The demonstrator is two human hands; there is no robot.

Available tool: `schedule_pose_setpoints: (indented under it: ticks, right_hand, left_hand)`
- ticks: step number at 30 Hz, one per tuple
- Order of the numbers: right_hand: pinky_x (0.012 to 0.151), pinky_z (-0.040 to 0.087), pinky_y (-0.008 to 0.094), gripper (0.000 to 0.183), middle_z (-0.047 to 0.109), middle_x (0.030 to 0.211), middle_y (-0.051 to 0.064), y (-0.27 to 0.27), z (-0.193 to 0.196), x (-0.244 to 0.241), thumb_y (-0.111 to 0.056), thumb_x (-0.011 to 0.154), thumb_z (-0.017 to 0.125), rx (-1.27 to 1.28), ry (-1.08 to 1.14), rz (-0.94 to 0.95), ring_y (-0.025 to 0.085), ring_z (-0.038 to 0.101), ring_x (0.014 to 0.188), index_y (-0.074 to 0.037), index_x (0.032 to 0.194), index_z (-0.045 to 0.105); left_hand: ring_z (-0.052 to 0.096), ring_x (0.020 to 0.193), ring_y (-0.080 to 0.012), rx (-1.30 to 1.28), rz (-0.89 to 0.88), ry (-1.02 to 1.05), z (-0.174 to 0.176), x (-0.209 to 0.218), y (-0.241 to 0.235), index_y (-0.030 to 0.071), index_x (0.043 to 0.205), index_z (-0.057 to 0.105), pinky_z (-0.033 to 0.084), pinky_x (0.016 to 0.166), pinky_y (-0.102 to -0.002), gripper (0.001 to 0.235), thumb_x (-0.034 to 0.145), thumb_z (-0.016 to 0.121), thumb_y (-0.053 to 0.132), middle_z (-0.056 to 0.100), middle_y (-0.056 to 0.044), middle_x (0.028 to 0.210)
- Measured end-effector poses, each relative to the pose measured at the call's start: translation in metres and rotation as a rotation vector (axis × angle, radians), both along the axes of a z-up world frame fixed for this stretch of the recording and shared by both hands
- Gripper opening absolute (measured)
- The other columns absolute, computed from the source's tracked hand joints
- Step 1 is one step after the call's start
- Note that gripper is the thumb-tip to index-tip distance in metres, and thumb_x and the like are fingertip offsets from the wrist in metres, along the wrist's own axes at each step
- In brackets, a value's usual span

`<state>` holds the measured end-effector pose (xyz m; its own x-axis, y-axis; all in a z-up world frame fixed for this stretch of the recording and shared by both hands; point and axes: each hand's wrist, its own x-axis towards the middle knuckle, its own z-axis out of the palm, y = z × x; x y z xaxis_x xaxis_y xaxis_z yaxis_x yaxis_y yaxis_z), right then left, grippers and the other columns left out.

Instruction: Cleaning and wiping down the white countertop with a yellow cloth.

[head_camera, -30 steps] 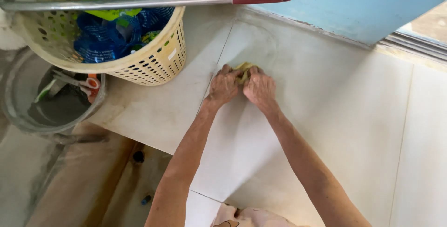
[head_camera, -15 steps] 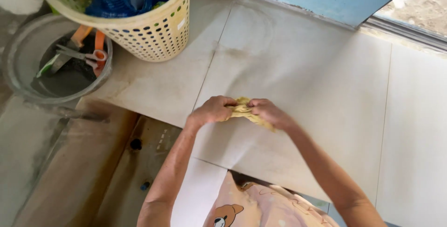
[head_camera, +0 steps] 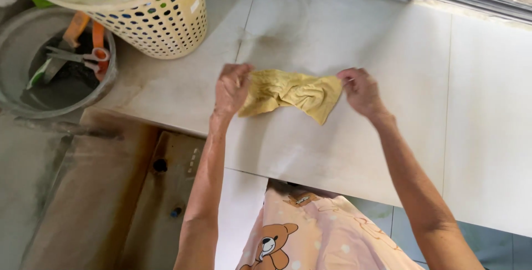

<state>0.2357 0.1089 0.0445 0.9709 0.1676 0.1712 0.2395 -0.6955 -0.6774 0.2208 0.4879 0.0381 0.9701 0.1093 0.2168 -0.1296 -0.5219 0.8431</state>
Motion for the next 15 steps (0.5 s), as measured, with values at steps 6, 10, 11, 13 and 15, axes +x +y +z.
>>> schedule_pose_setpoints:
  ticks: [6,10,11,13,15]
  right_hand:
    - [0.093,0.044,0.054,0.043,0.06,0.12,0.015,0.118,0.05,-0.043,-0.017,0.078,0.081,-0.204,-0.22,0.193,0.038,0.052,0.112,-0.013,0.12,0.07]
    - [0.09,0.045,0.054,0.041,0.061,0.119,0.012,0.118,-0.007,-0.018,-0.02,0.079,0.083,-0.297,-0.16,0.128,0.039,0.051,0.109,-0.017,0.119,0.073]
    - [0.091,0.047,0.051,0.035,0.063,0.116,0.01,0.114,-0.022,-0.006,-0.018,0.084,0.08,-0.252,-0.141,0.124,0.037,0.054,0.108,-0.018,0.118,0.073]
    - [0.093,0.049,0.047,0.028,0.064,0.112,0.009,0.104,-0.038,0.021,-0.016,0.09,0.077,-0.211,-0.121,0.12,0.034,0.056,0.106,-0.018,0.118,0.072]
    - [0.092,0.049,0.048,0.024,0.065,0.107,0.011,0.094,-0.04,0.052,-0.015,0.092,0.076,-0.111,-0.113,0.153,0.035,0.059,0.103,-0.014,0.116,0.071]
  left_hand:
    - [0.06,0.107,-0.0418,0.496,-0.124,-0.327,0.036,-0.034,-0.055,0.017,0.112,0.078,0.048,0.095,-0.061,0.053,0.063,0.083,0.034,0.064,-0.017,0.108]
    - [0.059,0.103,-0.0364,0.417,-0.076,-0.129,-0.004,-0.014,-0.073,0.016,0.115,0.076,0.043,0.087,-0.056,0.043,0.075,0.084,0.03,0.062,-0.014,0.11]
    - [0.061,0.103,-0.0335,0.437,-0.054,-0.144,-0.022,-0.004,-0.078,0.015,0.114,0.076,0.046,0.089,-0.053,0.034,0.081,0.081,0.021,0.063,-0.012,0.109]
    - [0.063,0.102,-0.0307,0.453,-0.033,-0.159,-0.047,0.021,-0.083,0.015,0.113,0.076,0.05,0.091,-0.05,0.026,0.087,0.077,0.013,0.063,-0.01,0.108]
    - [0.064,0.099,-0.032,0.188,-0.063,-0.265,-0.061,0.051,-0.085,0.012,0.116,0.075,0.054,0.089,-0.047,0.027,0.089,0.075,0.007,0.064,-0.011,0.104]
